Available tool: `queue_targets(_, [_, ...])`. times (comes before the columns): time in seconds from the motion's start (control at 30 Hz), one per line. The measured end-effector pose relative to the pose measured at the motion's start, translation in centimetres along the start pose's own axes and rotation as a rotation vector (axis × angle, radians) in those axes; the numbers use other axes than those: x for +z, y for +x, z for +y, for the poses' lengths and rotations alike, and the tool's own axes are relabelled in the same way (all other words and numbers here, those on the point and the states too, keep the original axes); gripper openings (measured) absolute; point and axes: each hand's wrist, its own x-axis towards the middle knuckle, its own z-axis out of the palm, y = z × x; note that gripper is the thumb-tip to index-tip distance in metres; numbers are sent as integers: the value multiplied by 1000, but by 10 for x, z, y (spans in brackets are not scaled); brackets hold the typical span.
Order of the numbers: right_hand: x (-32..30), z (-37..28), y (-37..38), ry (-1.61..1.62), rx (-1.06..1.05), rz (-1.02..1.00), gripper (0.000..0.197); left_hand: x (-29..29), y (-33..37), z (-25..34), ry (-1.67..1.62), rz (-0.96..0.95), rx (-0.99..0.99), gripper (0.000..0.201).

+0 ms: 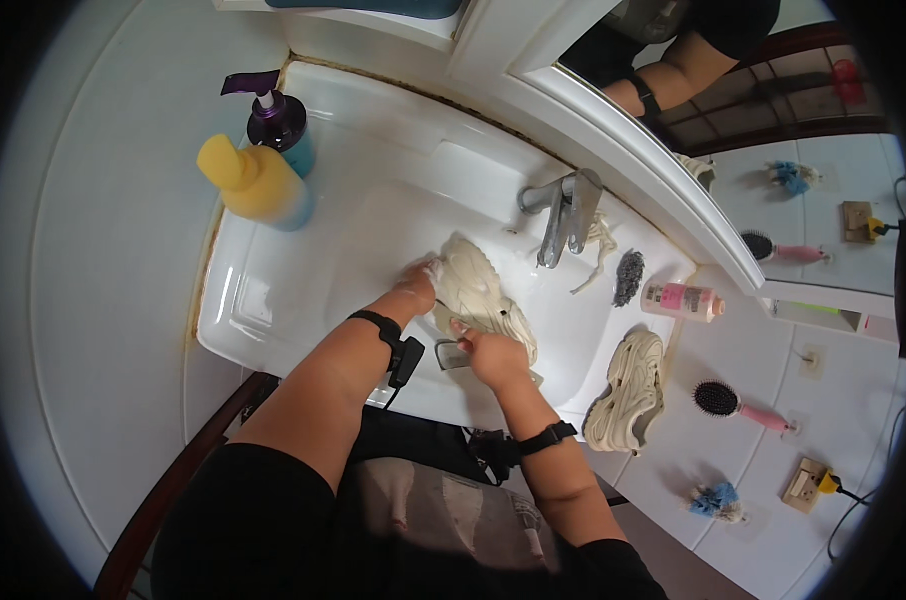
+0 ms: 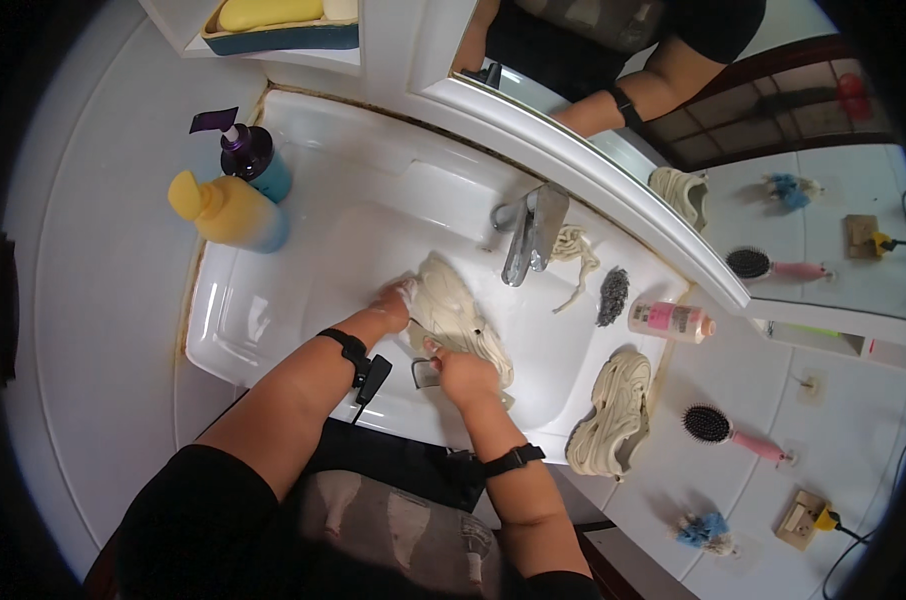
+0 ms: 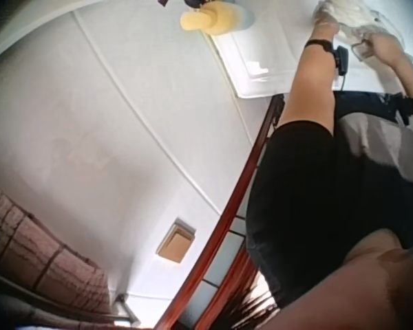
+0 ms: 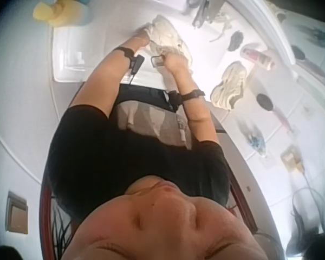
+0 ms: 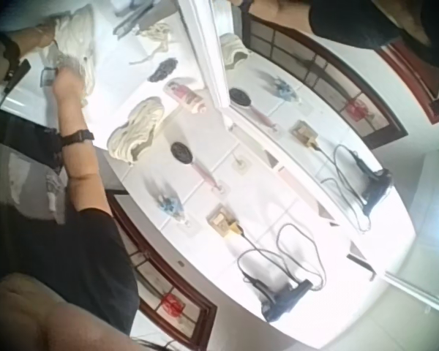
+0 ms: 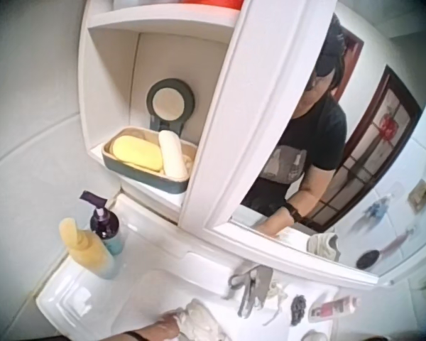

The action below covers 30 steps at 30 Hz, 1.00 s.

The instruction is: Scrubbing a white sneaker in a bathroom sink using a brush and soapy water.

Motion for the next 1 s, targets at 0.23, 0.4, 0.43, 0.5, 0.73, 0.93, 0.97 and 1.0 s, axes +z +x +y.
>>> queue_targets(0.23, [-34, 32, -39, 57, 179, 196, 35, 2, -7, -5, 28, 70, 76, 62])
queue_targets(0.4, [-28, 14, 8, 10, 88, 260, 35, 5, 0, -9, -181, 34, -59, 62])
queue_targets(0.43, [-33, 4, 22, 5, 99, 225, 35, 5, -2, -5, -155, 50, -30, 62])
queue_targets(0.5, [-44, -14, 50, 6, 105, 189, 35, -1, -6, 1, -123, 66, -6, 62])
queue_targets(0.73, [-59, -10, 52, 101, 89, 191, 37, 16, 1, -21, -120, 121, 75, 66])
queue_targets(0.93, [-20, 33, -35, 131, 214, 135, 39, 12, 3, -16, -60, 68, 29, 65])
queue_targets(0.97, [-18, 34, -40, 123, 241, 138, 39, 12, 4, -13, -24, 55, 14, 59])
queue_targets(1.0, [-16, 34, -41, 115, 264, 140, 40, 11, 4, -13, -20, 57, 15, 59])
